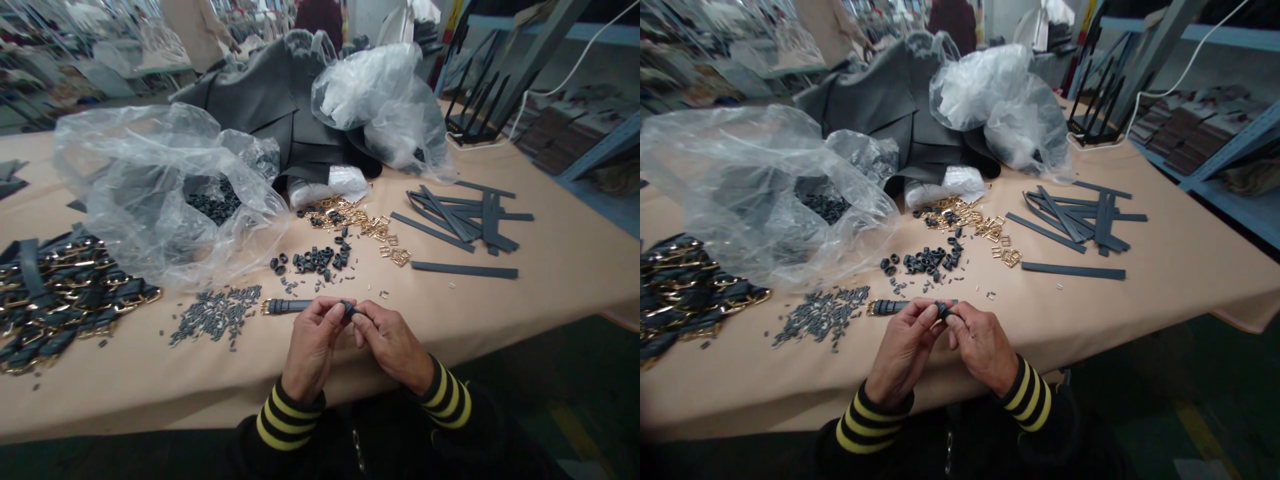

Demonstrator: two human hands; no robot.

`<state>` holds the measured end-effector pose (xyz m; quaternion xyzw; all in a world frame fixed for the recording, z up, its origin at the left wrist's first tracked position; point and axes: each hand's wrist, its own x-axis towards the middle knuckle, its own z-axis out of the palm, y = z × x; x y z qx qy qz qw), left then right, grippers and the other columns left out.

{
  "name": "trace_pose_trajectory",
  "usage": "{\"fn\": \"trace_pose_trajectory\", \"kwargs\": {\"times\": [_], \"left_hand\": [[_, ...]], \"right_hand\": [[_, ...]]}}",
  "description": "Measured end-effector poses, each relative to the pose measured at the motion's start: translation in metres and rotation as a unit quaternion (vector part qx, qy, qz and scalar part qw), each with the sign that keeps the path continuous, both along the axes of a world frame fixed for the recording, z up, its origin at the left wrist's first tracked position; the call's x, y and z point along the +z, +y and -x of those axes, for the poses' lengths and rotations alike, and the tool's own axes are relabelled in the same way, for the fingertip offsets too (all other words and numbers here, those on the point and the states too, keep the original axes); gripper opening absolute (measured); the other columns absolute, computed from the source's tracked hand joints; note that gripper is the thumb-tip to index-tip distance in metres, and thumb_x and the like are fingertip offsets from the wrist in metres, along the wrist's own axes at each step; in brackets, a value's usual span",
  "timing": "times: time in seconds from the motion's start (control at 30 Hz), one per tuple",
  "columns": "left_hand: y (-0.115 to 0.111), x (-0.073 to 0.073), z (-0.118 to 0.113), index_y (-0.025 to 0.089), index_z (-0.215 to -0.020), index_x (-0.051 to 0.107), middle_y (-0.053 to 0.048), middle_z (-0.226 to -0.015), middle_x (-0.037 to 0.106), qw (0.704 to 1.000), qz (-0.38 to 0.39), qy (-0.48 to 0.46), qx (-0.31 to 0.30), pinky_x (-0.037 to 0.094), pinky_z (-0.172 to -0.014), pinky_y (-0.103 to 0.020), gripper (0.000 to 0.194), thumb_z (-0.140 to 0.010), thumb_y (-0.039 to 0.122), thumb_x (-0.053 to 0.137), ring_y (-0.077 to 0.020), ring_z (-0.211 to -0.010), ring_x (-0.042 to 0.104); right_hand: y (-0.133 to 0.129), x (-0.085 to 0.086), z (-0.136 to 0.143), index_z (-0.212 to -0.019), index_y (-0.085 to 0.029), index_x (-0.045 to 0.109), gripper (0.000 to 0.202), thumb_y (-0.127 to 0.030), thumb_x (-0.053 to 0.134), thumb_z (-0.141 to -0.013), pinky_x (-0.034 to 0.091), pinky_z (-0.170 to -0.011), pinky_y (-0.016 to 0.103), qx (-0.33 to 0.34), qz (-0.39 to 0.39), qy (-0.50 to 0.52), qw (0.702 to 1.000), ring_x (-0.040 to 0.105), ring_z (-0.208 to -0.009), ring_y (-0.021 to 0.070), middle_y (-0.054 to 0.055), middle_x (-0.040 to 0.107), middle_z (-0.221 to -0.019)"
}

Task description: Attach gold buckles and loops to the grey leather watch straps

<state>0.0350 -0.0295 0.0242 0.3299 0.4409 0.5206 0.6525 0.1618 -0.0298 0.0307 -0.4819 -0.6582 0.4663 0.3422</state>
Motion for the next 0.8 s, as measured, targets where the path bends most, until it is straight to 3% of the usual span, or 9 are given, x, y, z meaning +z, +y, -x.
{"fn": "trace_pose_trajectory", "kwargs": {"times": [0.07,0.13,0.17,0.27,0.37,0.5,0.63,0.73,0.8], "left_hand": [[-0.002,-0.004,-0.004,0.015,-0.08,0.056,-0.002,-0.085,0.062,0.996,0.029,-0.082,-0.005,0.045,-0.056,-0.022,0.006,-0.077,0.021,0.058,-0.0102,-0.064,0.056],[-0.004,-0.007,-0.007,0.016,-0.08,0.056,0.001,-0.077,0.059,0.996,0.031,-0.085,-0.002,0.042,-0.052,-0.021,0.006,-0.077,0.021,0.057,-0.0084,-0.058,0.053],[-0.004,-0.008,-0.007,0.017,-0.08,0.056,0.002,-0.073,0.058,0.998,0.026,-0.053,-0.005,0.041,-0.052,-0.021,0.006,-0.078,0.022,0.056,-0.0083,-0.056,0.051],[-0.004,-0.007,-0.002,0.017,-0.078,0.059,0.002,-0.068,0.056,0.989,-0.024,0.144,-0.02,0.041,-0.061,-0.024,0.008,-0.078,0.025,0.057,-0.0106,-0.061,0.052],[-0.003,-0.001,0.006,0.016,-0.069,0.06,0.0,-0.069,0.055,0.947,-0.1,0.301,-0.056,0.039,-0.066,-0.024,0.017,-0.081,0.026,0.052,-0.0125,-0.068,0.051],[-0.005,0.001,0.007,0.017,-0.067,0.056,0.001,-0.063,0.05,0.941,-0.104,0.318,-0.053,0.037,-0.061,-0.024,0.022,-0.083,0.029,0.047,-0.0125,-0.062,0.047],[-0.003,-0.003,0.001,0.016,-0.067,0.054,0.002,-0.062,0.049,0.969,-0.057,0.24,0.018,0.036,-0.058,-0.022,0.019,-0.08,0.031,0.053,-0.0117,-0.06,0.045],[0.006,-0.001,-0.006,0.015,-0.068,0.053,0.002,-0.062,0.049,0.998,0.02,0.044,0.047,0.039,-0.057,-0.022,0.019,-0.078,0.031,0.055,-0.0104,-0.058,0.046],[0.013,0.001,-0.01,0.014,-0.069,0.054,0.002,-0.063,0.051,0.994,0.059,-0.07,0.063,0.042,-0.058,-0.022,0.016,-0.075,0.028,0.058,-0.0096,-0.058,0.047]], "right_hand": [[-0.001,-0.003,0.001,-0.069,-0.017,0.047,0.022,-0.023,0.039,-0.089,0.038,-0.057,0.021,-0.009,0.005,0.006,1.0,0.05,-0.054,0.0098,-0.002,0.052,-0.057],[-0.001,-0.007,0.0,-0.08,-0.016,0.048,0.014,-0.023,0.04,-0.088,0.039,-0.057,0.022,-0.021,0.026,0.009,0.999,0.051,-0.054,0.0106,-0.002,0.052,-0.057],[-0.001,-0.008,0.0,-0.09,-0.016,0.047,0.01,-0.023,0.041,-0.088,0.039,-0.057,0.022,-0.021,0.039,0.012,0.999,0.052,-0.055,0.011,-0.003,0.053,-0.058],[0.002,-0.009,-0.004,-0.111,-0.016,0.039,0.029,-0.026,0.047,-0.086,0.041,-0.06,0.023,0.011,0.074,0.028,0.997,0.055,-0.059,0.0113,-0.004,0.055,-0.061],[0.006,-0.005,-0.007,-0.098,-0.016,0.046,0.021,-0.033,0.045,-0.087,0.041,-0.056,0.021,0.049,0.094,0.058,0.993,0.053,-0.055,0.0095,-0.004,0.054,-0.059],[0.009,-0.001,-0.007,-0.082,-0.016,0.048,0.015,-0.03,0.046,-0.086,0.039,-0.052,0.018,0.049,0.098,0.053,0.993,0.05,-0.05,0.0075,-0.004,0.052,-0.055],[0.012,0.001,-0.01,-0.08,-0.017,0.048,0.012,-0.027,0.046,-0.084,0.037,-0.045,0.016,0.064,0.115,0.014,0.991,0.047,-0.045,0.0066,-0.004,0.053,-0.054],[0.016,0.003,-0.015,-0.084,-0.017,0.049,0.01,-0.025,0.042,-0.085,0.038,-0.042,0.016,0.086,0.124,0.017,0.988,0.047,-0.041,0.0056,-0.003,0.055,-0.06],[0.02,0.004,-0.019,-0.084,-0.017,0.05,0.011,-0.024,0.042,-0.084,0.038,-0.042,0.016,0.087,0.115,0.018,0.989,0.047,-0.041,0.0051,-0.003,0.055,-0.062]]}}
